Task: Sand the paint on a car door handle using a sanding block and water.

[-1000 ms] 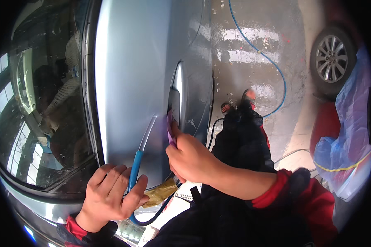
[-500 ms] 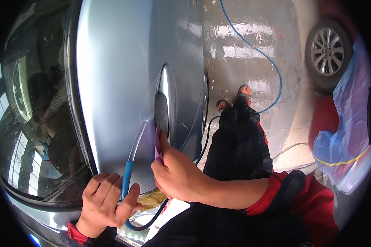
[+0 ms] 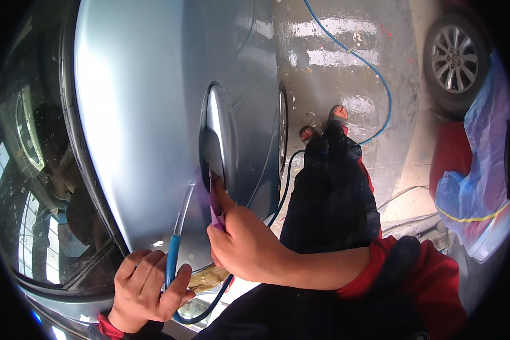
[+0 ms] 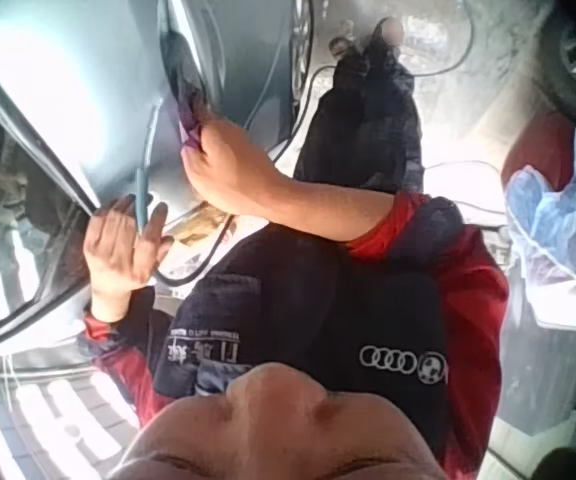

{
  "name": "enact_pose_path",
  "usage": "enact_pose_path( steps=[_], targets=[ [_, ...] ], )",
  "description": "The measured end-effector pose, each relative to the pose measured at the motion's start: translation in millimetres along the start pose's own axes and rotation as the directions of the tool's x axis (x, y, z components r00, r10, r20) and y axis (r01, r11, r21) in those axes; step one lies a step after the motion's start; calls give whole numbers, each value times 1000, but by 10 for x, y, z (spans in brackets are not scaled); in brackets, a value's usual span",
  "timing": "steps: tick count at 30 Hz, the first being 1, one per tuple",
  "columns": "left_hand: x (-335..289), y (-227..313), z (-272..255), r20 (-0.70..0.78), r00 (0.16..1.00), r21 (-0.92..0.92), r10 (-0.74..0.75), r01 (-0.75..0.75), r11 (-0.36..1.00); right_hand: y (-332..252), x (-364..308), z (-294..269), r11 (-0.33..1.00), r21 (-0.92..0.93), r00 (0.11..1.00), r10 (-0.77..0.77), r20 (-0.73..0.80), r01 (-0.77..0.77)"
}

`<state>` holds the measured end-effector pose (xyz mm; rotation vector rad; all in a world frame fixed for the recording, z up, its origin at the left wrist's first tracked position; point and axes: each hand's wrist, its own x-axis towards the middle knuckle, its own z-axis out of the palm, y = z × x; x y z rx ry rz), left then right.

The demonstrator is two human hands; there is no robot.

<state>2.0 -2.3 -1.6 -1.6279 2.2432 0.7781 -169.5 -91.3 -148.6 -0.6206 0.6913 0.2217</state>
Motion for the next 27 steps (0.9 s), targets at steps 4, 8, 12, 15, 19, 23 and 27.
enact_pose_path(
  steps=[4, 8, 12, 15, 19, 23, 27],
  targets=[
    [-14, 8, 17, 27, 1000, -28, 5, -5, 1000, 56, -196, 124, 999, 41, 1000, -20, 22, 19],
    [-16, 8, -6, 57, 998, -27, 3, -2, 1000, 46, -18, 29, 1000, -13, 1000, -25, 5, 25],
    [-26, 6, 33, 74, 997, -54, 20, -16, 998, 121, -203, 45, 985, -118, 992, -121, 22, 123],
    [-17, -19, 64, 82, 996, -70, -22, 28, 997, 84, -5, -34, 981, -151, 993, -118, 18, 120],
    [-12, 48, 6, 79, 996, -108, -37, 45, 993, 79, -211, -3, 979, -150, 990, -135, 51, 141],
    [7, 31, 58, 90, 995, -100, -54, 63, 993, 189, -83, -17, 978, -139, 988, -154, 25, 156],
    [7, 47, 50, 109, 993, -117, -38, 51, 992, 233, -147, -28, 963, -211, 985, -168, 31, 171]
  ],
)
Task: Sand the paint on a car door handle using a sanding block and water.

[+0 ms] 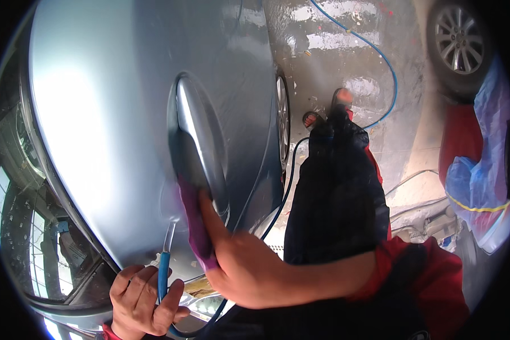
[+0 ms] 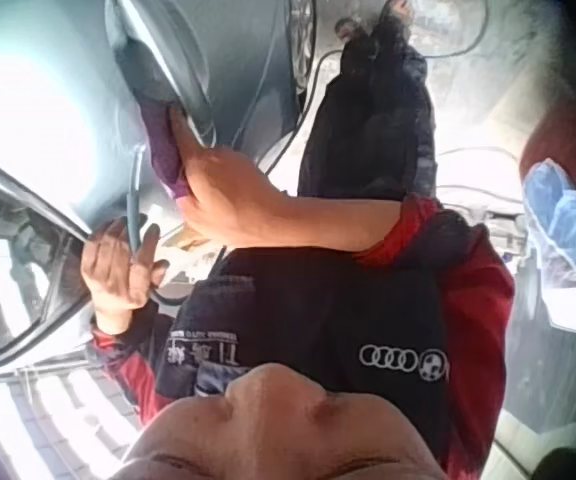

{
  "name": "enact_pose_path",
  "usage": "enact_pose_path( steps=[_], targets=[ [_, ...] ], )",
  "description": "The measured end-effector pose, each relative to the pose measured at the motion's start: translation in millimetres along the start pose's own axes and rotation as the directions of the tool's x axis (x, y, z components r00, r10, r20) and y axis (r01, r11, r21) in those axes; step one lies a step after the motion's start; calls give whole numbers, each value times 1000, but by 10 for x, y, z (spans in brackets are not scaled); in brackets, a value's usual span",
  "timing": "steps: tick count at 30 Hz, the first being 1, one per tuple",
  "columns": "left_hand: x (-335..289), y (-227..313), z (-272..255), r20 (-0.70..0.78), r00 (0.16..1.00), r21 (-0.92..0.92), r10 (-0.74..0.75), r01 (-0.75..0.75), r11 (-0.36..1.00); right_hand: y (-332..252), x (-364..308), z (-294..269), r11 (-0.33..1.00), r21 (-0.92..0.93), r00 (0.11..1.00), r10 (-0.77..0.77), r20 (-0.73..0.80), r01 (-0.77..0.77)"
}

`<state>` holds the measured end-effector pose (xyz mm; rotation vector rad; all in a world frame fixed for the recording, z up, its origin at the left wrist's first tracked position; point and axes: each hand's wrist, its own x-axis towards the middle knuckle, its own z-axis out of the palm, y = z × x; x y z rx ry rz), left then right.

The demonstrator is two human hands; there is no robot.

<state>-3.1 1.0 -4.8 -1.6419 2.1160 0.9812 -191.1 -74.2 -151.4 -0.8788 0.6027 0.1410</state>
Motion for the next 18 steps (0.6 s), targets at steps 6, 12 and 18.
enact_pose_path(
  steps=[6, 12, 18],
  targets=[
    [84, -47, -10, -38, 998, 31, 57, -56, 998, 40, -101, -31, 999, 24, 998, -47, 48, 45],
    [111, -52, -3, -11, 999, 20, 31, -31, 999, 138, -29, -118, 985, 166, 995, -65, 79, 51],
    [106, -60, 6, -8, 999, 39, 41, -40, 998, 100, -40, -176, 980, 196, 987, -13, 163, -19]
  ],
)
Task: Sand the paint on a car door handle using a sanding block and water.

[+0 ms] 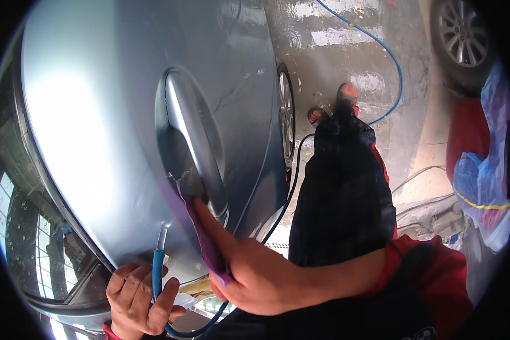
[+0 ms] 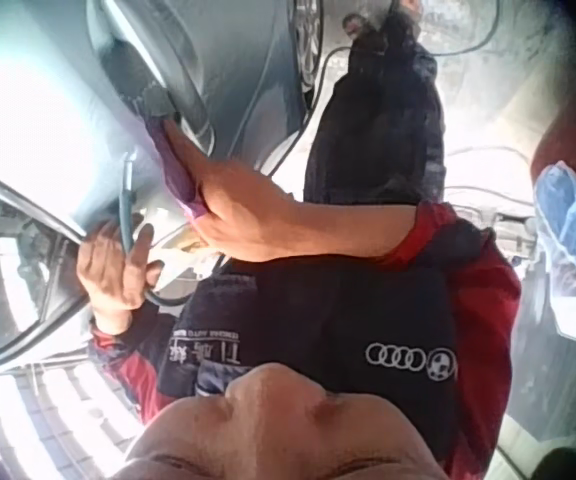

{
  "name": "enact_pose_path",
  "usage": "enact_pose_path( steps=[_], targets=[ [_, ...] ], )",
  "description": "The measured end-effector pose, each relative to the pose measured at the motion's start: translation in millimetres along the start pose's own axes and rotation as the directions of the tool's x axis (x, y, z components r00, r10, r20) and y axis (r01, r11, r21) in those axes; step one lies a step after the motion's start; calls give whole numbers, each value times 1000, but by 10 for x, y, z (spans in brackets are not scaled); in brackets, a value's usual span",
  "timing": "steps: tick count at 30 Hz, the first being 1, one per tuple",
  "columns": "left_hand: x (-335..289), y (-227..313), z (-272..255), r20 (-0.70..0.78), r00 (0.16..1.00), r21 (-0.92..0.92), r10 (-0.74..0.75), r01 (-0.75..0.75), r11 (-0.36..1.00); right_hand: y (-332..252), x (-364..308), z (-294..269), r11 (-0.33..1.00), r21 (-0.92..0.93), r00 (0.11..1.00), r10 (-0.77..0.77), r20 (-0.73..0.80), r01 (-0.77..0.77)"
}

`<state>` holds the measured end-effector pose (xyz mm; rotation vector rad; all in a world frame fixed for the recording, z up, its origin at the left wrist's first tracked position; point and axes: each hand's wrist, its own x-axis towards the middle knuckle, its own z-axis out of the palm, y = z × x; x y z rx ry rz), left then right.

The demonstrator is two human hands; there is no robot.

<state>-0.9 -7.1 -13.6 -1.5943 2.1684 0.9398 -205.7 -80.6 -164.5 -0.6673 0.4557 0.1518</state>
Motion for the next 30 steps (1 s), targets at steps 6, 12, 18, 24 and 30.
enact_pose_path(
  steps=[6, 12, 18, 24, 30],
  targets=[
    [-57, 78, 7, 66, 994, 31, -91, 89, 996, 74, 123, 68, 983, -170, 991, -83, -107, 64],
    [-54, 69, 21, 52, 996, 10, -74, 73, 997, -7, 157, 29, 969, -241, 989, -91, -117, 60],
    [-79, 72, 15, 62, 995, 23, -76, 75, 997, 53, 105, 33, 980, -188, 995, -78, -66, 64],
    [-74, 91, 19, 71, 993, 2, -96, 96, 995, 114, 117, -3, 990, -96, 993, -108, -49, 103],
    [-21, 13, 32, 14, 1000, 22, 23, -24, 999, 150, 93, 41, 979, -151, 982, -152, -117, 133]
  ],
)
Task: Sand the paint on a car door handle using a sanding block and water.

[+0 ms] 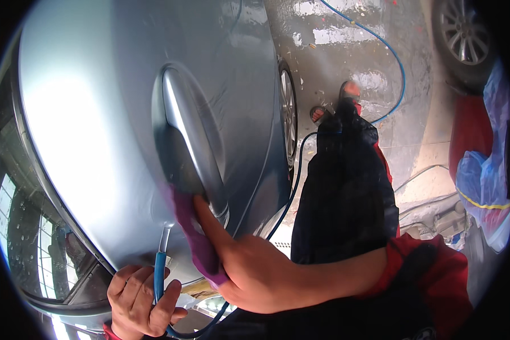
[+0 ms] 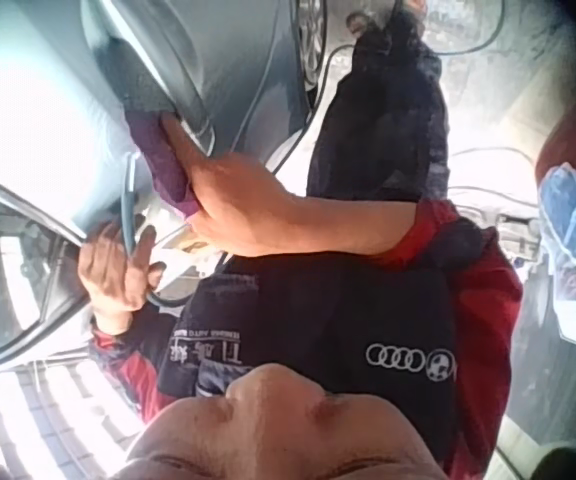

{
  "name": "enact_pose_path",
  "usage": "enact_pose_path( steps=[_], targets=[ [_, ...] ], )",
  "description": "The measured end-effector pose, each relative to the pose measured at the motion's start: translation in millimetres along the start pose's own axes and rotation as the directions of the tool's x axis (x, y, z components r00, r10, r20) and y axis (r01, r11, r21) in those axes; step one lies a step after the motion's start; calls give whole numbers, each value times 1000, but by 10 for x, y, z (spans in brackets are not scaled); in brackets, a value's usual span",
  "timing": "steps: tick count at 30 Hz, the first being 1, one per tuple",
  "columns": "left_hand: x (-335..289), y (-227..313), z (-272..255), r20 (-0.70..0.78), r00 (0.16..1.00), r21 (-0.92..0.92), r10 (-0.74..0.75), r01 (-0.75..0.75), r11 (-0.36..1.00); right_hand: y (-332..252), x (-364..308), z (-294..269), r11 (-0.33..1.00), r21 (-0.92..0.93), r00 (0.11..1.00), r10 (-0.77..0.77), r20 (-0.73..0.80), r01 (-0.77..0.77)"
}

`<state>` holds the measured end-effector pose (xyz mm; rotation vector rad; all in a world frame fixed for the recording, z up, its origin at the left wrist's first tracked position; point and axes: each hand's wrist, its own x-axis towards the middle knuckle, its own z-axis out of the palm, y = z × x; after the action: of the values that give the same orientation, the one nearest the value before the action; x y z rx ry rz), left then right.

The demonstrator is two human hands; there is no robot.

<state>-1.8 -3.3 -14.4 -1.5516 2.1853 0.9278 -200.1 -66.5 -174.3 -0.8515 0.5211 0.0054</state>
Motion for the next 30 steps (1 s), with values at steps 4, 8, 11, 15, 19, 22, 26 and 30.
enact_pose_path(
  steps=[4, 8, 11, 15, 19, 22, 26, 30],
  targets=[
    [-48, 66, -32, 66, 991, 8, -114, 114, 993, -84, 50, 0, 1000, -16, 1000, 11, 1, -11],
    [-62, 60, -12, 68, 993, -14, -100, 101, 995, 16, 110, 10, 1000, -27, 1000, -5, -15, 5],
    [-44, 56, -16, 67, 993, 15, -97, 96, 995, 60, 130, 56, 997, -66, 998, -43, -43, 40],
    [-22, 34, -3, 20, 997, 2, -69, 69, 998, 72, 51, 65, 998, -4, 998, -65, -26, 64],
    [7, 12, 8, -23, 999, -9, -31, 31, 999, 54, 251, 61, 991, -110, 994, -78, -71, 70],
    [1, 23, -38, -4, 999, -10, -32, 32, 999, 188, 132, 3, 991, -31, 991, -130, -26, 129],
    [-31, 103, -54, 58, 991, 14, -119, 119, 993, 93, 259, 29, 990, -83, 993, -116, -28, 113],
    [-27, -8, 106, 34, 996, -41, -85, 86, 995, 201, 173, 12, 997, -47, 997, -56, -62, 53]
  ],
)
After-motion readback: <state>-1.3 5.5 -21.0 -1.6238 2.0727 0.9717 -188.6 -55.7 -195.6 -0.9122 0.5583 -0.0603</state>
